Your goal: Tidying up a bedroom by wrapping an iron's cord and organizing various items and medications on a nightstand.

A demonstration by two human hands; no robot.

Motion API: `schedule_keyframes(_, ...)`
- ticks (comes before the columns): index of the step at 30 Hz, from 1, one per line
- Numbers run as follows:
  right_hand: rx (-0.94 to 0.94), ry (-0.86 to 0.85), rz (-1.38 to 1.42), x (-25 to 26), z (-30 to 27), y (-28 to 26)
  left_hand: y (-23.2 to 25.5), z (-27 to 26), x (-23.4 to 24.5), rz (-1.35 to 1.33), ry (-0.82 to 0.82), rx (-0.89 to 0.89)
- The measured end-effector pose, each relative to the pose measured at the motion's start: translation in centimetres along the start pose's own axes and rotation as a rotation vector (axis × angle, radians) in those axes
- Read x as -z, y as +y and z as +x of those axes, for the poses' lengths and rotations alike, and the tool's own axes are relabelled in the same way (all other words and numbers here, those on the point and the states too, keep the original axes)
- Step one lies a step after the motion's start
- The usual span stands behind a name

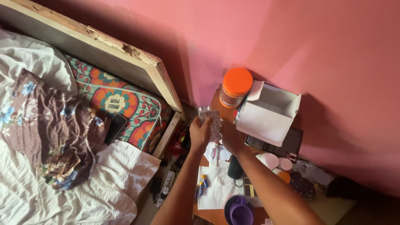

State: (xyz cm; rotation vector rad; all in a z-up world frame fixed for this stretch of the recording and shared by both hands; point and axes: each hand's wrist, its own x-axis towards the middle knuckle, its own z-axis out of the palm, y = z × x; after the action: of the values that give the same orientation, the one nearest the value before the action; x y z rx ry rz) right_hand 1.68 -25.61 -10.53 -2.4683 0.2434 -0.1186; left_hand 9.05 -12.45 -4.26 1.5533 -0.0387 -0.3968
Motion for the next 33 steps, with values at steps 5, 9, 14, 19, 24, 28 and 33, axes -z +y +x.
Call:
schedule_keyframes(5, -0.063, 0.275, 0.354, 4.5, -2.5, -6.4, 0.5, -2.5, 0.7, -0.188, 0.077, 0.191)
schedule_keyframes(9, -0.334, 0.408, 0.842, 5.4, -6.3, -5.6, 7.5, -7.2, -0.6, -0.495, -0.183, 0.426)
schedule_keyframes(14, -0.641, 0.644, 1.498, 9.1, -12.7, -4.9, 11.0, -13.5, -4.5, -0.522, -0.421, 0.484)
schedule_keyframes(19, -0.634, 0.829, 1.732, 19.5, -19.9, -9.2, 13.0, -20.8, -9.2, -0.421, -0.629, 0.457)
schedule_keyframes(24, -0.608, 0.791, 1.847, 26.6, -28.7, -11.3, 14.8, -28.0, -13.4, -0.345, -0.799, 0.493)
schedule_keyframes(28, -0.581, 0.742, 1.870, 28.9, -35.7, -10.0, 15.3, -31.8, -16.7, -0.303, -0.793, 0.705)
schedule_keyframes(33, -0.483, 0.882, 1.732, 25.2, -45.7, -6.8, 11.4, -37.1, -19.7, -0.053, -1.135, 0.440)
